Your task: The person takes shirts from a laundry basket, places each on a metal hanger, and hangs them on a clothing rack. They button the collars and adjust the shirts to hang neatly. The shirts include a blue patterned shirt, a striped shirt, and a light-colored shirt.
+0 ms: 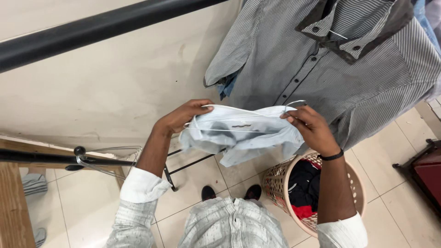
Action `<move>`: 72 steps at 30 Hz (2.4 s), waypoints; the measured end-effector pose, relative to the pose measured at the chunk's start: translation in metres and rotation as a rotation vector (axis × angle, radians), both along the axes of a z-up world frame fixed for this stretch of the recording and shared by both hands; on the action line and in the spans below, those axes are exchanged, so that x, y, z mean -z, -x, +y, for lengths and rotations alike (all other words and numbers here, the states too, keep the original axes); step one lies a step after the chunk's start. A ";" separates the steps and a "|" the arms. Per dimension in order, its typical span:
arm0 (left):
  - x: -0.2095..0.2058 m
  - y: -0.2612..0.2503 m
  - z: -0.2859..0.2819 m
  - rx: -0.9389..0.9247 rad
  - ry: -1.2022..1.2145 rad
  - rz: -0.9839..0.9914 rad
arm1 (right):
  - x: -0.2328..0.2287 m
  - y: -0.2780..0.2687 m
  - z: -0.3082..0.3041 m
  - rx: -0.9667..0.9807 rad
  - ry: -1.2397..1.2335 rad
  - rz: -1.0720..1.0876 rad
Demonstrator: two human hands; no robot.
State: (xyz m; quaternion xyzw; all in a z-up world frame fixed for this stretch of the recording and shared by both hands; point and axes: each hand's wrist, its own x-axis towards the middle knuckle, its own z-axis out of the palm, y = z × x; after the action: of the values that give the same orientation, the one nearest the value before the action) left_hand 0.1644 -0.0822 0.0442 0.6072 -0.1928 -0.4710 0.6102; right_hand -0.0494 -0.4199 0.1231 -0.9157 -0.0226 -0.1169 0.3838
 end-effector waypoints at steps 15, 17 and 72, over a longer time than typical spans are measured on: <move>-0.046 0.031 0.013 -0.136 -0.468 -0.901 | -0.001 0.001 0.014 0.000 -0.006 -0.082; -0.045 0.040 0.003 -0.396 -0.514 -0.973 | -0.008 0.000 0.022 -0.011 0.005 -0.096; -0.191 -0.071 -0.233 -0.498 0.268 -1.373 | -0.115 0.004 -0.073 0.464 -0.226 -0.512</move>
State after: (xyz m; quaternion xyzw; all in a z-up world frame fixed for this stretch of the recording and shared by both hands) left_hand 0.2350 -0.3154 0.2348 0.7111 -0.4432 0.1943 0.5100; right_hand -0.0530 -0.4928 0.2385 -0.7894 0.1035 -0.4282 0.4276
